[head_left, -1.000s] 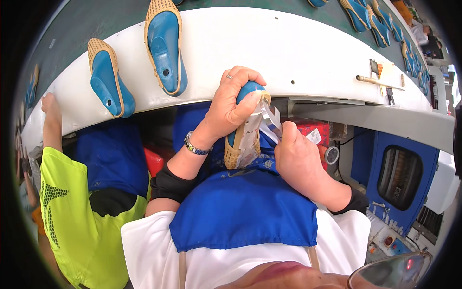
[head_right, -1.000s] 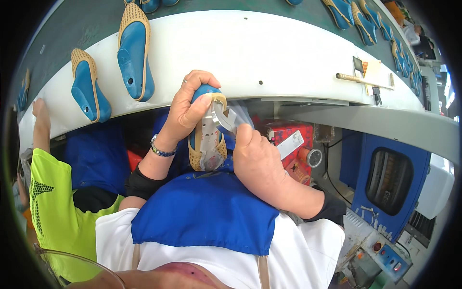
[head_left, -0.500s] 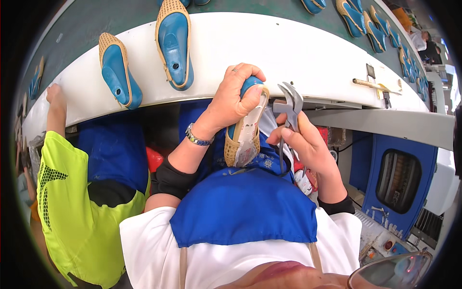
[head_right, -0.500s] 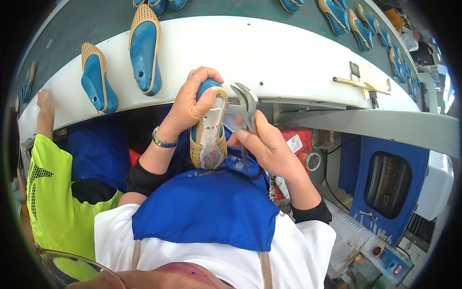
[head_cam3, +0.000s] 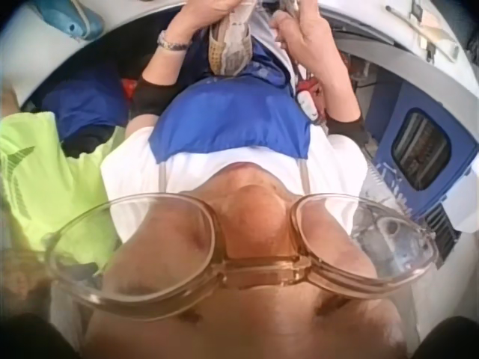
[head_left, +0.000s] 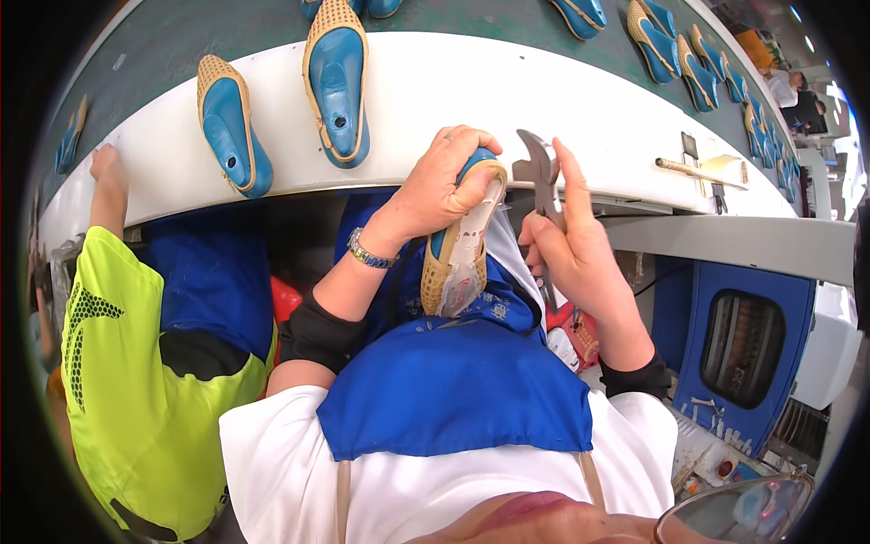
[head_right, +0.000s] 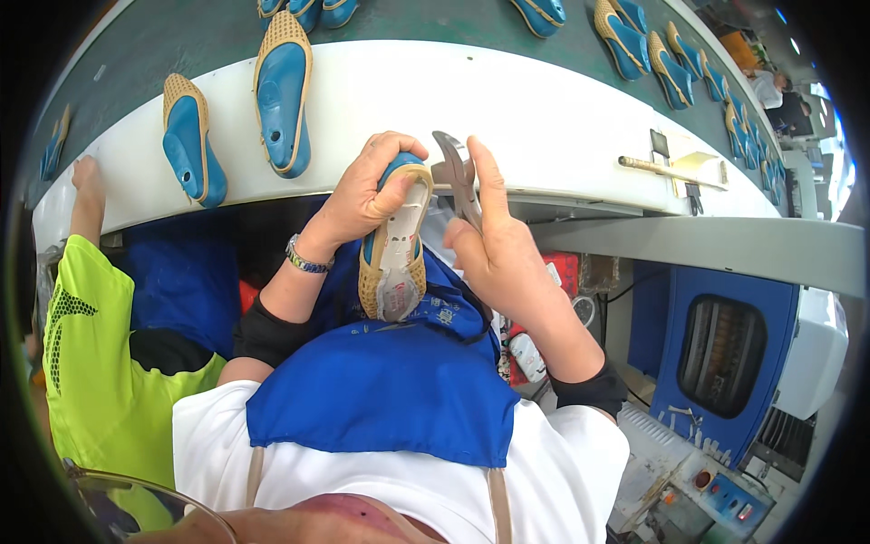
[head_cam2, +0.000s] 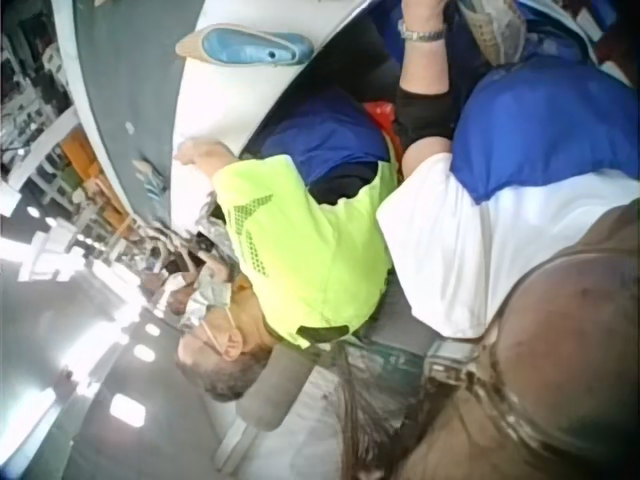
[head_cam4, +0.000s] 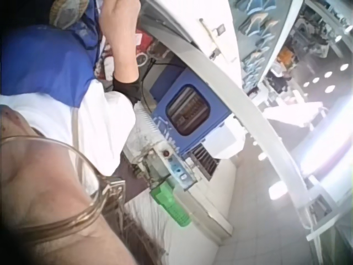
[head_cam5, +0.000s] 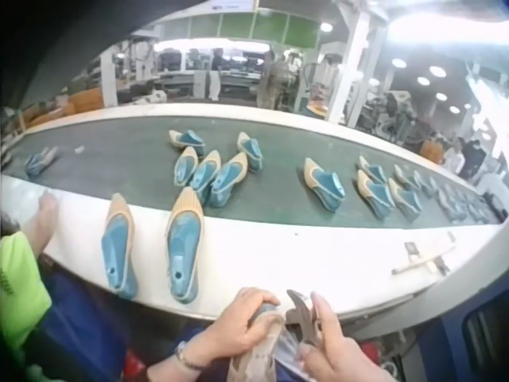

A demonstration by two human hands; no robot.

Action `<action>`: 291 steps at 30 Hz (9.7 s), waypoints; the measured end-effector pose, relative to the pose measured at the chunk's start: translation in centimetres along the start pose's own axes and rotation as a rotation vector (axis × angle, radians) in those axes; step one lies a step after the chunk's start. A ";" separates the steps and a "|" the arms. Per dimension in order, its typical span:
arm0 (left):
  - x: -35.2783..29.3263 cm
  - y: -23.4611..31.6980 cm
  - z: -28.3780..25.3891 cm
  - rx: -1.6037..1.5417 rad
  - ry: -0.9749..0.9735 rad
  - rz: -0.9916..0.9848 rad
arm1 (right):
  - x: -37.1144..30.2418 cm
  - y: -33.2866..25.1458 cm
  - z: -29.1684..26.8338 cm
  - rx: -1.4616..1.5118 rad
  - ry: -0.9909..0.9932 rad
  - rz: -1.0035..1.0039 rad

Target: Pulling and adjusting shoe material over a last using lasting pincers on a factory production line.

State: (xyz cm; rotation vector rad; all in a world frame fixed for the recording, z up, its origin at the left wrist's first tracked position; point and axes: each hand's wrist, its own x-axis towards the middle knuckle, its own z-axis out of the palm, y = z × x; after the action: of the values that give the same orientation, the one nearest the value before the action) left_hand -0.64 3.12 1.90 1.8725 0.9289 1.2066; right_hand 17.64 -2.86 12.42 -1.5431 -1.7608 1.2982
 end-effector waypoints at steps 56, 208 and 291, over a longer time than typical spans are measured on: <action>-1.0 -0.4 -0.2 -0.427 0.027 -0.261 | 0.7 0.9 -2.2 -0.065 0.079 -0.116; -4.6 -2.9 -1.5 -0.303 0.257 -0.234 | 0.3 1.2 3.2 0.199 -0.368 0.149; -1.7 -2.3 -3.5 -0.719 0.102 -0.367 | 4.3 -4.0 2.4 -0.131 0.248 -0.315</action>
State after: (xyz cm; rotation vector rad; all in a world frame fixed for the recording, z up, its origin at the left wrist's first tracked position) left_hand -4.81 3.46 0.27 1.0332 0.7147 1.1993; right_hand 12.55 0.63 13.77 -1.3566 -1.8618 0.8190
